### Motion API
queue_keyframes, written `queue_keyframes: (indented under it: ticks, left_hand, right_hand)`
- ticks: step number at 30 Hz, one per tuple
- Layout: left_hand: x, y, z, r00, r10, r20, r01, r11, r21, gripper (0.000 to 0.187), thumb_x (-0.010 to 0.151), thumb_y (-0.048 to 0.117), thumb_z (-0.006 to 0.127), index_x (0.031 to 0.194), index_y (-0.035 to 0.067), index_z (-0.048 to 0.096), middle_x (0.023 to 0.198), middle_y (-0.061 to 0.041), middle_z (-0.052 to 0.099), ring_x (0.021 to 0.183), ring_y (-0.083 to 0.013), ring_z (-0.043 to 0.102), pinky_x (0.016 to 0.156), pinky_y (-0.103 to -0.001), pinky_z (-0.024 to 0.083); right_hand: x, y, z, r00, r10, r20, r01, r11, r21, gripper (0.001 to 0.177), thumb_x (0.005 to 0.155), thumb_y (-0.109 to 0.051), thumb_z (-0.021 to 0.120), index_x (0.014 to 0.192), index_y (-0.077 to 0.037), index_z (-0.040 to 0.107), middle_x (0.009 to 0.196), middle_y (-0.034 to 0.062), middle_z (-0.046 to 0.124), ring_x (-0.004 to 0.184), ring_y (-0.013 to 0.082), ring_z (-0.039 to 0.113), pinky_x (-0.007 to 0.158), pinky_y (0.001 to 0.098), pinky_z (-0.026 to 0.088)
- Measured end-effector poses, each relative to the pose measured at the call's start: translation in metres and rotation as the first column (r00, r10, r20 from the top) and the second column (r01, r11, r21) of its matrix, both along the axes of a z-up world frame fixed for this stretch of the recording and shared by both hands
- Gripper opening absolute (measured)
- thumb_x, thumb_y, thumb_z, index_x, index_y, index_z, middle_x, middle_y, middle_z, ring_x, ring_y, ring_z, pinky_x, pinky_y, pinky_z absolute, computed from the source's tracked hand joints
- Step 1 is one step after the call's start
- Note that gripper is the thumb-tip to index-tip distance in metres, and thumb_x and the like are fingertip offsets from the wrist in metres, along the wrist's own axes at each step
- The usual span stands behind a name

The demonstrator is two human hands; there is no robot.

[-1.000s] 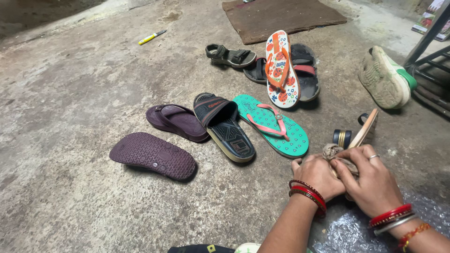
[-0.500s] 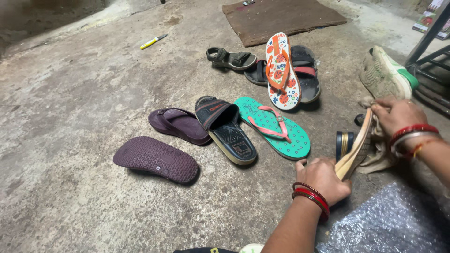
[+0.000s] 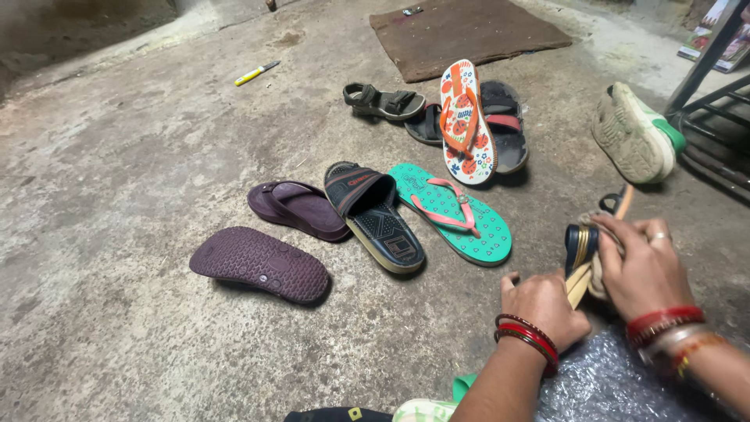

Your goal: The person sits on the floor and wipes several pairs of sandals and flip-flops with a cloth. They handle each item one at a time, wiping the soles and straps, then place the cleaned footwear on a nearby metal shoe rack.

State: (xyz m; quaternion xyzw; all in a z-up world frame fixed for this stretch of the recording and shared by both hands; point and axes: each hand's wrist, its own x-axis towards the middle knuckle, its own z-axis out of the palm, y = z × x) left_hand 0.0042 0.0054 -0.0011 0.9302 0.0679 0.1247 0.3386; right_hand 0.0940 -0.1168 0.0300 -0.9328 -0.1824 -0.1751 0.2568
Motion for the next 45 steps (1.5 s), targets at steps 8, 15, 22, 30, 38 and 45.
queue_keyframes:
  ticks: [8,15,22,30,38,45]
  left_hand:
    - [0.008,0.016,0.004,0.987,0.000,-0.158,-0.008,0.999,-0.050,0.038,0.075,0.033,0.069,0.102,0.006,0.073,0.093,-0.021,0.076,0.095,-0.0370,0.072,0.103,-0.049,0.042]
    - [0.011,0.019,0.004,0.992,0.007,-0.127,-0.008,1.000,-0.007,0.037,0.070,0.032,0.070,0.098,0.009,0.075,0.093,-0.021,0.077,0.094,-0.0375,0.072,0.101,-0.047,0.043]
    - [0.005,0.010,0.006,0.993,0.024,-0.117,-0.030,0.998,-0.051,0.035,0.071,0.031,0.068,0.097,0.009,0.074,0.092,-0.019,0.076,0.091,-0.0356,0.074,0.096,-0.048,0.046]
    - [0.005,0.011,0.005,0.993,0.018,-0.120,-0.025,0.998,-0.051,0.033,0.069,0.025,0.066,0.097,0.008,0.073,0.089,-0.019,0.076,0.089,-0.0355,0.073,0.093,-0.047,0.046]
    - [0.005,0.014,0.006,0.993,0.021,-0.119,-0.025,0.999,-0.030,0.033,0.069,0.028,0.067,0.096,0.009,0.074,0.090,-0.019,0.076,0.091,-0.0375,0.072,0.093,-0.047,0.046]
    - [0.004,0.009,0.001,0.993,0.021,-0.114,-0.026,0.999,-0.042,0.035,0.068,0.029,0.068,0.097,0.010,0.074,0.092,-0.019,0.076,0.091,-0.0376,0.072,0.093,-0.048,0.047]
  right_hand:
    - [0.149,0.025,-0.001,0.983,-0.095,-0.157,0.071,0.986,-0.152,0.039,0.108,-0.043,0.054,0.135,-0.020,0.073,0.131,0.0288,0.065,0.115,0.0485,0.066,0.100,0.0539,0.052]
    - [0.097,0.017,-0.001,0.996,0.044,0.072,-0.026,0.971,-0.239,0.032,0.106,-0.035,0.055,0.126,-0.020,0.074,0.129,0.0237,0.060,0.102,0.0475,0.068,0.093,0.0539,0.056]
    - [-0.026,0.023,0.016,0.999,0.005,-0.035,-0.010,0.991,-0.134,0.037,0.100,-0.035,0.056,0.133,-0.020,0.066,0.130,0.0182,0.057,0.089,0.0458,0.070,0.079,0.0545,0.057]
    - [0.067,0.028,0.011,0.991,-0.122,-0.063,0.109,0.979,-0.172,0.039,0.105,-0.036,0.047,0.133,-0.018,0.067,0.137,0.0233,0.056,0.091,0.0501,0.068,0.079,0.0567,0.056]
    - [0.165,0.033,0.012,0.971,-0.075,-0.227,-0.010,0.937,-0.349,0.040,0.102,-0.032,0.047,0.127,-0.016,0.073,0.121,0.0238,0.074,0.110,0.0448,0.069,0.099,0.0550,0.053]
    - [-0.009,0.024,0.005,0.962,0.067,0.265,-0.022,0.985,-0.168,0.033,0.097,-0.020,0.054,0.127,-0.022,0.069,0.140,0.0111,0.064,0.117,0.0417,0.064,0.096,0.0511,0.054]
